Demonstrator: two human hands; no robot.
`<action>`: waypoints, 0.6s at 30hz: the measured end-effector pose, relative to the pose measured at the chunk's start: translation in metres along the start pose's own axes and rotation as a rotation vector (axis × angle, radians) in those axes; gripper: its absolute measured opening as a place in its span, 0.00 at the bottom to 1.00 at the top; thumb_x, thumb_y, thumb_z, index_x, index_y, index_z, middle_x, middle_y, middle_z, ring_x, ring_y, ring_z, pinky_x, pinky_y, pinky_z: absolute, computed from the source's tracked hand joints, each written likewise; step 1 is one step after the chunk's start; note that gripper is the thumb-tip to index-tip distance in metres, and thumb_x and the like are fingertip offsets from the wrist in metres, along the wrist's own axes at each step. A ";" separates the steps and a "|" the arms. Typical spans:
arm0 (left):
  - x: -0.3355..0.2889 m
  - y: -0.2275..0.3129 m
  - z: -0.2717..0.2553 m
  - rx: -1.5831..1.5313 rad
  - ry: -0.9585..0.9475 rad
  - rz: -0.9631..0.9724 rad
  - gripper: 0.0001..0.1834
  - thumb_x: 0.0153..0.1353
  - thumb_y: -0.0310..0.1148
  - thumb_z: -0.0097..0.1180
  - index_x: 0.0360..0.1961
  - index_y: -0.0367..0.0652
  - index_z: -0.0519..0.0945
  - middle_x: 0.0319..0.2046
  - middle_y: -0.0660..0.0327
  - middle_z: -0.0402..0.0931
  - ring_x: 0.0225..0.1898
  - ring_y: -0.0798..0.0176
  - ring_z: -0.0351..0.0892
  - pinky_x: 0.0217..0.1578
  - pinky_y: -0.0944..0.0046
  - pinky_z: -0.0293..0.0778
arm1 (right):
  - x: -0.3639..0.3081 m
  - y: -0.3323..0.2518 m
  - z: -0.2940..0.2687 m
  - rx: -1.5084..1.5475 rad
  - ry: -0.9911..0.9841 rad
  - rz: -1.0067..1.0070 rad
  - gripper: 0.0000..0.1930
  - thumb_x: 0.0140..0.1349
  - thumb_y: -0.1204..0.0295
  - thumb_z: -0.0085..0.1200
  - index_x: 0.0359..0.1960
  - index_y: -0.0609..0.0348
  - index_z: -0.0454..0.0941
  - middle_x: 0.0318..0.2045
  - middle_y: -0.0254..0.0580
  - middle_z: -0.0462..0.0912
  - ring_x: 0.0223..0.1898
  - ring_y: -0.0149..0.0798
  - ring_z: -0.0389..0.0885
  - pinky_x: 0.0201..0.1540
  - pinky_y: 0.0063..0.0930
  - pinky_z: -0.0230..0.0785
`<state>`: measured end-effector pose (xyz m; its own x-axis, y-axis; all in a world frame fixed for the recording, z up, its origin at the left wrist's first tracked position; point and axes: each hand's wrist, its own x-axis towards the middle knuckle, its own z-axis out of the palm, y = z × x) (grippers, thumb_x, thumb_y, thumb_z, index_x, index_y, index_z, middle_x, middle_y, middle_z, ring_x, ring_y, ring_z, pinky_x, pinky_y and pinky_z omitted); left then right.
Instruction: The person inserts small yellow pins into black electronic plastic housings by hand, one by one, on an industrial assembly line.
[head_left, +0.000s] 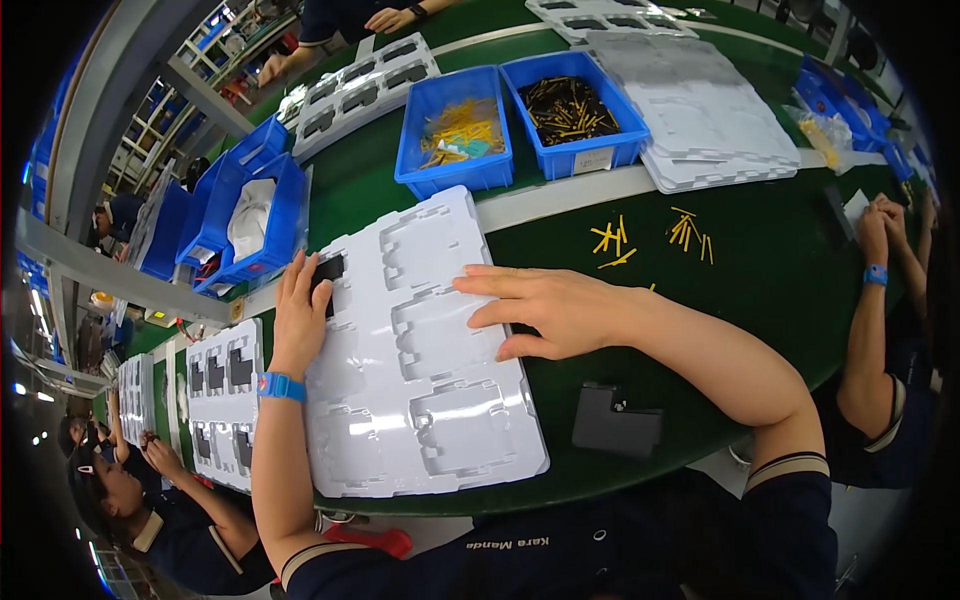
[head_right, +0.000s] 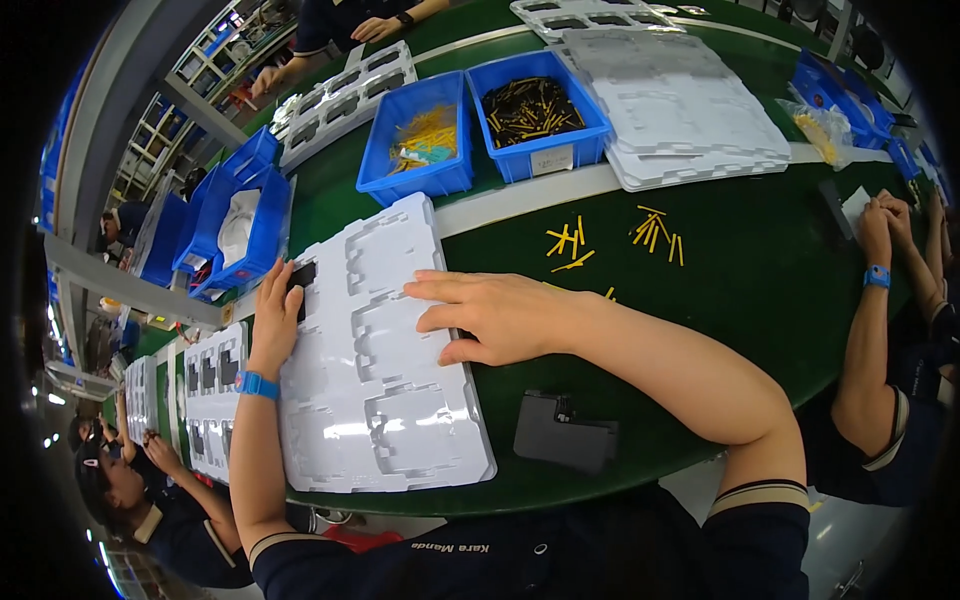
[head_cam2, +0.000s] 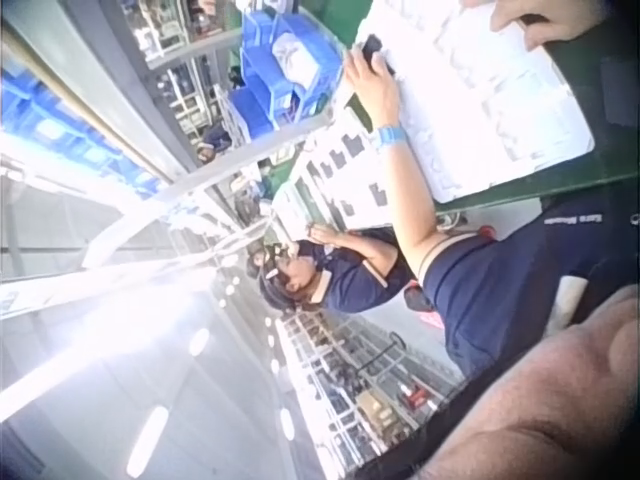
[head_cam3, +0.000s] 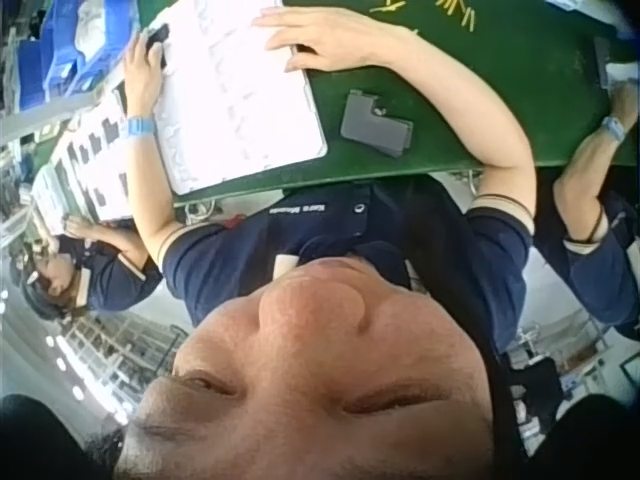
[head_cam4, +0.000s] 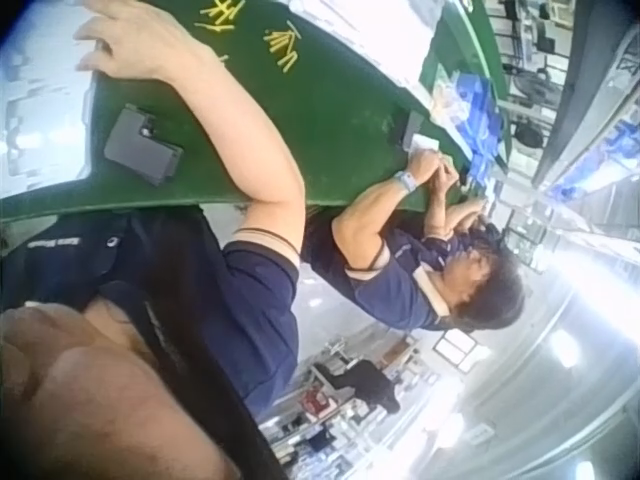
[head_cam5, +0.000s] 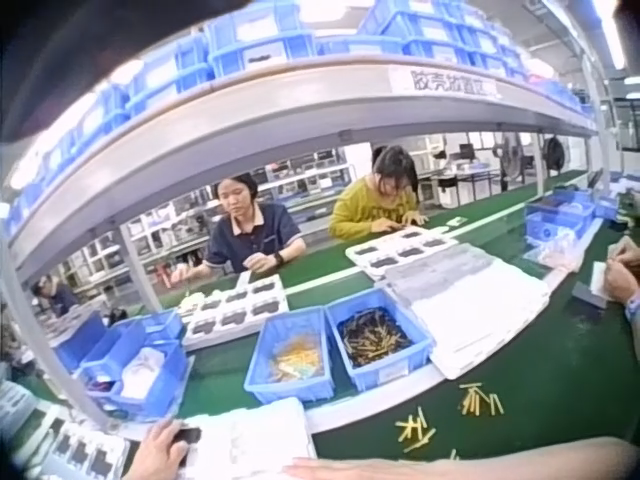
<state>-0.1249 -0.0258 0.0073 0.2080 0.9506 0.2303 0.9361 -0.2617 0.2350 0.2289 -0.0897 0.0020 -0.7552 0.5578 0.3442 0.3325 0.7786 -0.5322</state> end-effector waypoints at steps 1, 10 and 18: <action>0.000 -0.001 0.001 0.000 0.000 0.000 0.23 0.65 0.40 0.42 0.60 0.43 0.66 0.63 0.53 0.57 0.65 0.49 0.53 0.63 0.57 0.52 | 0.000 -0.001 0.000 -0.003 -0.005 0.006 0.18 0.56 0.63 0.57 0.46 0.57 0.74 0.63 0.46 0.61 0.66 0.45 0.56 0.60 0.36 0.61; -0.006 0.098 -0.048 -0.404 0.248 0.305 0.13 0.57 0.21 0.49 0.44 0.34 0.76 0.49 0.53 0.74 0.52 0.54 0.71 0.55 0.61 0.62 | -0.008 0.006 0.003 -0.117 0.079 -0.020 0.18 0.58 0.61 0.55 0.47 0.57 0.74 0.61 0.48 0.62 0.64 0.48 0.58 0.63 0.37 0.56; -0.071 0.224 -0.118 -1.410 0.166 1.189 0.09 0.61 0.35 0.47 0.30 0.42 0.75 0.25 0.59 0.72 0.27 0.61 0.71 0.32 0.65 0.69 | -0.016 -0.008 -0.011 -0.146 0.207 -0.052 0.19 0.50 0.67 0.61 0.44 0.57 0.74 0.62 0.49 0.61 0.59 0.48 0.66 0.54 0.39 0.66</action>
<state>0.0366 -0.1720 0.1549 0.3905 0.1831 0.9022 -0.5829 -0.7094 0.3962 0.2446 -0.1016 0.0096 -0.6465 0.5511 0.5276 0.3853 0.8327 -0.3976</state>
